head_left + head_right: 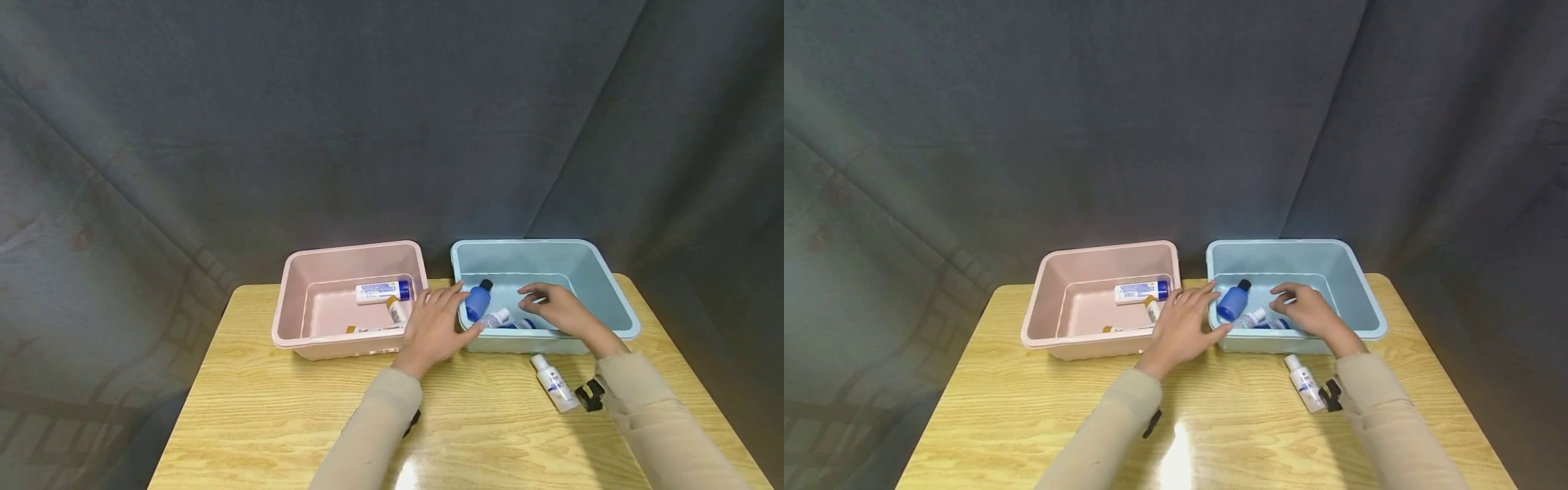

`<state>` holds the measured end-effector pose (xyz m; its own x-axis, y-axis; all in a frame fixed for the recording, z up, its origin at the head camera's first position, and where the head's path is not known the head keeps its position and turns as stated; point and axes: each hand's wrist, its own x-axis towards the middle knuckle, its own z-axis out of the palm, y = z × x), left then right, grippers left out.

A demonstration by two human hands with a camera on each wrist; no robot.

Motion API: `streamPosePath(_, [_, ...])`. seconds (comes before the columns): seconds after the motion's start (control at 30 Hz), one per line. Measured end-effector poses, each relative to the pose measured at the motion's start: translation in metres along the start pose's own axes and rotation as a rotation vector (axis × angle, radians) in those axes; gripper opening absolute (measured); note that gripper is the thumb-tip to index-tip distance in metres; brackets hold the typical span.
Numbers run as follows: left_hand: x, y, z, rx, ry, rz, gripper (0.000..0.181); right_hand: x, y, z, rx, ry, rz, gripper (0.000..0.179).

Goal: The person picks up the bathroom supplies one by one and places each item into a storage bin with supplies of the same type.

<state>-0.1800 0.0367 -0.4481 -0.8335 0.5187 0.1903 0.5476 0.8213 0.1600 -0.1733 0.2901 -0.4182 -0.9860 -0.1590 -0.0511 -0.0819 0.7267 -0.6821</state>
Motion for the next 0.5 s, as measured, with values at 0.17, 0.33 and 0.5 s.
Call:
streamPosePath(0.17, [0.0,0.0,0.0,-0.001,0.002,-0.005,0.068,-0.006,-0.001,-0.002,0.003,0.026,-0.021,0.032])
streamPosePath(0.33, [-0.001,0.0,0.001,-0.002,0.009,-0.001,0.069,-0.015,-0.004,-0.006,-0.001,0.053,-0.042,0.034])
streamPosePath(0.5, [-0.001,-0.001,0.001,-0.006,0.009,0.003,0.069,-0.025,-0.009,-0.009,-0.016,0.094,-0.038,0.039])
